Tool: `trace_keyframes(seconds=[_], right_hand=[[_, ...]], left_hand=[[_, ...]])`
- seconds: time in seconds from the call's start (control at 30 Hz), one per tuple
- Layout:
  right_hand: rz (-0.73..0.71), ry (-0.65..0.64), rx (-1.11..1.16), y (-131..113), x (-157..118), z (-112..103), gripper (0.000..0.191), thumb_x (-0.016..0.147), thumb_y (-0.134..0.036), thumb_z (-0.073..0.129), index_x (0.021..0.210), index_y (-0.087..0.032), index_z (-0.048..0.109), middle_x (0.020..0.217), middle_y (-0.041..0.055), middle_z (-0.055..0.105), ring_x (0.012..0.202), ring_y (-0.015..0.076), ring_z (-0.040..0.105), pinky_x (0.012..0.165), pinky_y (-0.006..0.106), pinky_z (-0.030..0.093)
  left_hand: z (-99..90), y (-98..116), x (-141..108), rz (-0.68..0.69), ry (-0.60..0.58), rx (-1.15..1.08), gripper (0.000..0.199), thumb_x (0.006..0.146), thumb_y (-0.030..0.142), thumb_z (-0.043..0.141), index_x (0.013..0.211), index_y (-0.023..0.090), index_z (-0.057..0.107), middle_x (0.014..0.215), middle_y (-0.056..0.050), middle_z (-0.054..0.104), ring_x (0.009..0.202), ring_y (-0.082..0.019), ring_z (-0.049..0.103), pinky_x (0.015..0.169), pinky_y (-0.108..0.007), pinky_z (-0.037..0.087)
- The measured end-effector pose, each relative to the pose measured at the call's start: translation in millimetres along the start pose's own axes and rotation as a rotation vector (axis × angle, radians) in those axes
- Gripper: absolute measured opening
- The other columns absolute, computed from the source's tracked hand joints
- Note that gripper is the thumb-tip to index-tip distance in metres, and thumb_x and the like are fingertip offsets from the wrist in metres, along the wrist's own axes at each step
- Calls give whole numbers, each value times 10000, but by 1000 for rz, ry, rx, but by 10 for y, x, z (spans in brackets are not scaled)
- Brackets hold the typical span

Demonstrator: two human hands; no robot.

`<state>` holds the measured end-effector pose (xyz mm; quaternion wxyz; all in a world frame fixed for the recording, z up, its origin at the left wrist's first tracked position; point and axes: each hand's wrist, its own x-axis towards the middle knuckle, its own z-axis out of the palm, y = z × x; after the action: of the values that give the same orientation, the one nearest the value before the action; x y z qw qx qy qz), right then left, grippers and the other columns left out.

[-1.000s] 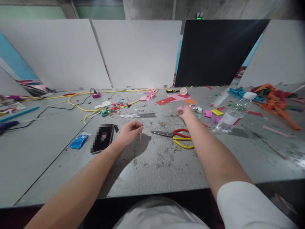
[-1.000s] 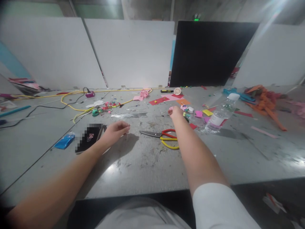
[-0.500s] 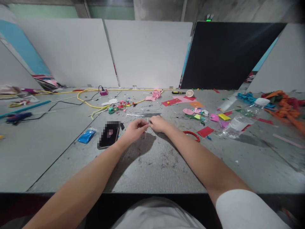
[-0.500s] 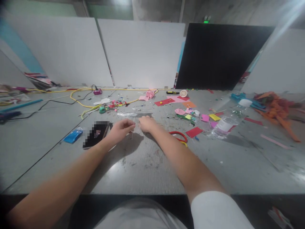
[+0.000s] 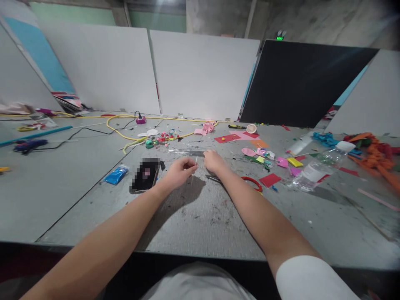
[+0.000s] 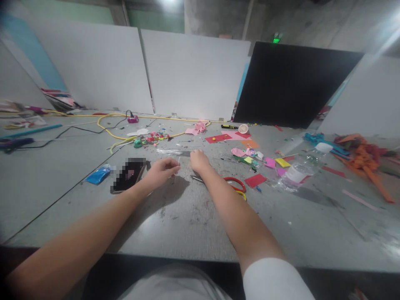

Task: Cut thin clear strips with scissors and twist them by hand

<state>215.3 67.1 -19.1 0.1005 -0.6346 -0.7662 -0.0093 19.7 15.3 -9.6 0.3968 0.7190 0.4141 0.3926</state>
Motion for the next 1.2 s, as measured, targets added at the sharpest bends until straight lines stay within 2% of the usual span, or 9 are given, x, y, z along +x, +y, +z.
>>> trace_keyframes(seconds=[0.1,0.37,0.57,0.77,0.87,1.0,1.1,1.2], right_hand=[[6,-41,-9,45,-4,12,325,965,-85,485,1128,-124,764,1230,191,721,1185,260,640,950,301,453],[18,-20,-19,14,-35,-13,371,966,-46,436,1155,-117,747,1188,213,722,1145,280,665,910,330,455],[9,18,-23,-6,-67,-32,378,977,-47,421,1174,-131,733,1237,208,685,1221,287,603,965,347,454],[82,70,-8,11,-106,-29,361,970,-87,446,1213,-129,709,1328,211,627,1264,316,555,1003,383,458],[156,74,145,14,-87,3,337,985,-122,449,1223,-123,688,1301,192,660,1216,275,597,1009,350,450],[236,120,393,-5,-56,33,281,1040,-200,432,1151,-141,683,1131,141,742,1050,212,669,925,301,468],[145,127,645,-35,-62,58,148,986,-203,539,1009,-166,680,976,69,759,887,162,679,829,263,486],[-44,-7,920,-77,-97,80,57,922,-186,606,892,-173,652,847,20,740,739,123,663,733,232,495]], left_hand=[[-3,14,-7,-4,-2,12,257,805,444,728,840,195,674,753,-17,677,688,-170,637,628,-295,552],[-11,-7,-5,-5,3,16,263,803,449,727,853,196,677,770,-20,682,714,-173,636,643,-296,547],[-3,3,-10,-29,-1,8,258,801,440,730,867,195,684,769,-17,674,702,-169,630,624,-293,556],[-18,16,5,-21,6,4,273,785,456,744,849,199,678,758,-17,669,690,-170,629,622,-302,561],[-25,28,10,-13,12,0,291,772,472,754,848,200,682,748,-16,671,674,-169,625,608,-301,557],[-31,46,3,-17,27,-7,307,771,483,762,865,199,692,751,-12,676,670,-163,624,619,-300,559],[-44,32,10,-37,68,-34,334,759,498,779,873,198,686,776,-9,685,685,-160,632,638,-301,564],[-66,-7,38,-52,95,-66,380,737,538,801,850,195,680,772,-14,697,708,-165,652,648,-295,563]])
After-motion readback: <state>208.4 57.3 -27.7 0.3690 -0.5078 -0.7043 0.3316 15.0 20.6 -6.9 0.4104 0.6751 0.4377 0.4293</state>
